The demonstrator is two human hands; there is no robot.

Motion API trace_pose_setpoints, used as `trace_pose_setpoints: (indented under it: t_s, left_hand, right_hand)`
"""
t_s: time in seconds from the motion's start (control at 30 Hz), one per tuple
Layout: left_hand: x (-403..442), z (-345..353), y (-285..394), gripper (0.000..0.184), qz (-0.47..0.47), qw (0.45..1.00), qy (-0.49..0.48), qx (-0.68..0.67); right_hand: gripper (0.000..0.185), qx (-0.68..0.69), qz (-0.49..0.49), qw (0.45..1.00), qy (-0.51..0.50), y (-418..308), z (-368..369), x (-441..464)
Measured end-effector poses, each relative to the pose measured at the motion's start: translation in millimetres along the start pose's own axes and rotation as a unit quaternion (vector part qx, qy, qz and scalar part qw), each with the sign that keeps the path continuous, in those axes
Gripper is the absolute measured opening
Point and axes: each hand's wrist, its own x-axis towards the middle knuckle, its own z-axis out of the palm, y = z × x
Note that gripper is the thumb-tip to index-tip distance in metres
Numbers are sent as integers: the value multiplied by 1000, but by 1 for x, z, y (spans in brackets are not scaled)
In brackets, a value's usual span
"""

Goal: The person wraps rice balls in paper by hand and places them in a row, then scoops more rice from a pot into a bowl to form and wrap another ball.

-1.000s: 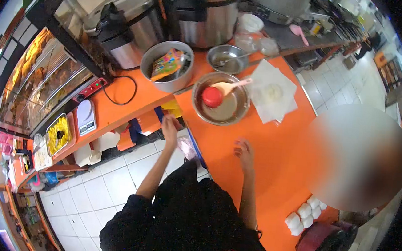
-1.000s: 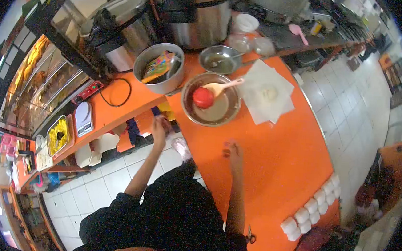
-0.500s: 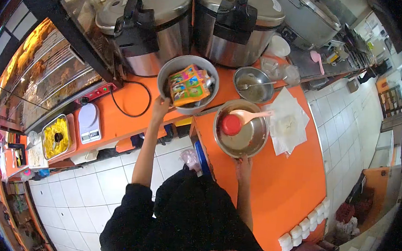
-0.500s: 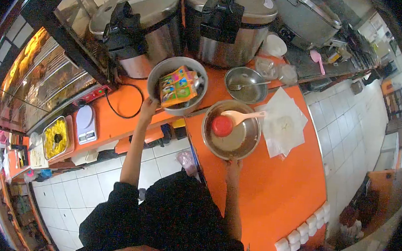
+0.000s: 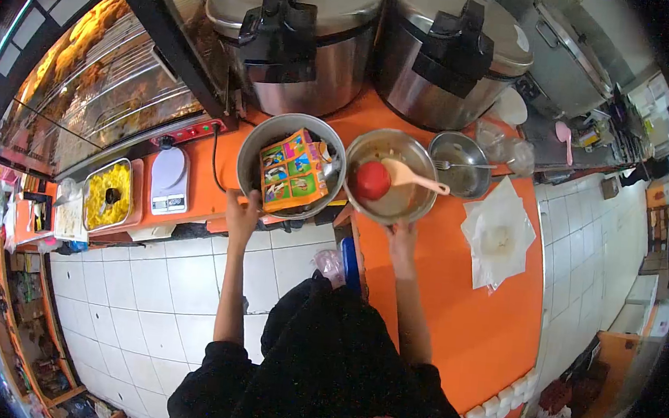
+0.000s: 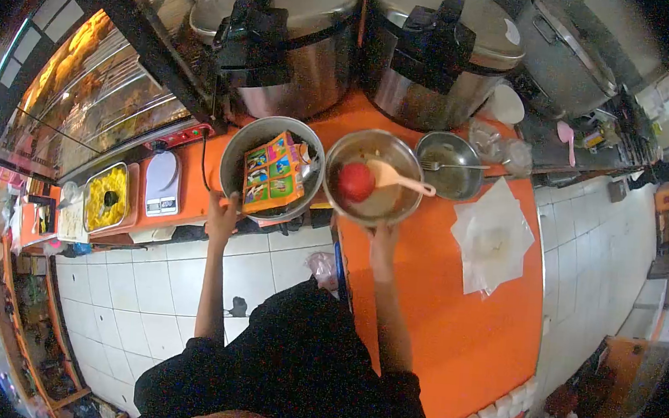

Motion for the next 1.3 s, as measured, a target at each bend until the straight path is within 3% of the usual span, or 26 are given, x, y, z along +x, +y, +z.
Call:
trace_pose_setpoints:
  t_s: [0.03,0.07,0.2,0.3,0.37,0.43,0.47,0.5,0.53,0.57,0.67,0.77,0.8,0.9,0.93,1.0,1.13,1.23,1.3]
  left_hand:
    - [-4,1,18,48,39,994,26,102]
    - [-9,6,20,57,175,966,64,179]
    - [-16,16,77,83,304,901,16,307]
    - [2,49,64,88,335,854,-47,396]
    - [12,71,61,87,324,831,-75,447]
    - [17,85,64,88,296,806,-97,504]
    - [22,88,60,87,323,807,-98,485]
    - [20,84,68,87,289,825,-154,461]
    - [18,77,83,86,253,838,-208,435]
    - [16,73,93,86,216,848,-260,407]
    - [1,74,98,84,213,816,-179,507]
    - [4,88,71,81,222,806,-183,517]
    - [8,91,67,72,249,839,-156,457]
    - [9,86,64,45,314,844,-82,426]
    - [6,83,69,35,289,858,-96,413]
    - [8,79,83,18,247,883,-116,383]
    - [35,52,82,13,258,919,-38,296]
    - [46,36,87,19,268,926,-42,262]
    - [52,31,77,23,308,920,-31,242]
  right_hand:
    - [40,12,8,1000,-13,1,8,17]
    - [41,24,16,999,-25,3,13,34]
    - [43,-15,115,991,-72,1,22,61]
    - [42,-130,154,979,44,-26,68,18]
    - [40,-179,34,981,-61,-38,101,-10]
    - [41,-293,-138,936,-138,-30,113,-14]
    - [44,-380,-246,877,-161,-18,114,-3]
    - [46,-459,-347,798,-180,-11,117,2]
    - [33,-520,-358,752,-188,-13,124,0]
    - [30,-547,-337,745,-179,-15,130,-2]
    - [23,-603,-293,724,-165,-18,140,-3]
    - [27,-609,-299,709,-193,-17,144,6]
    - [31,-607,-314,700,-207,-18,146,11]
    - [49,-623,-333,668,-233,-29,154,22]
    - [56,-631,-334,657,-241,-33,156,20]
    - [53,-674,-376,593,-230,-41,166,17]
    - [49,-686,-472,498,-243,-22,177,50]
    - [40,-692,-444,480,-305,-6,189,78]
    - [32,-664,-398,525,-355,-5,199,81]
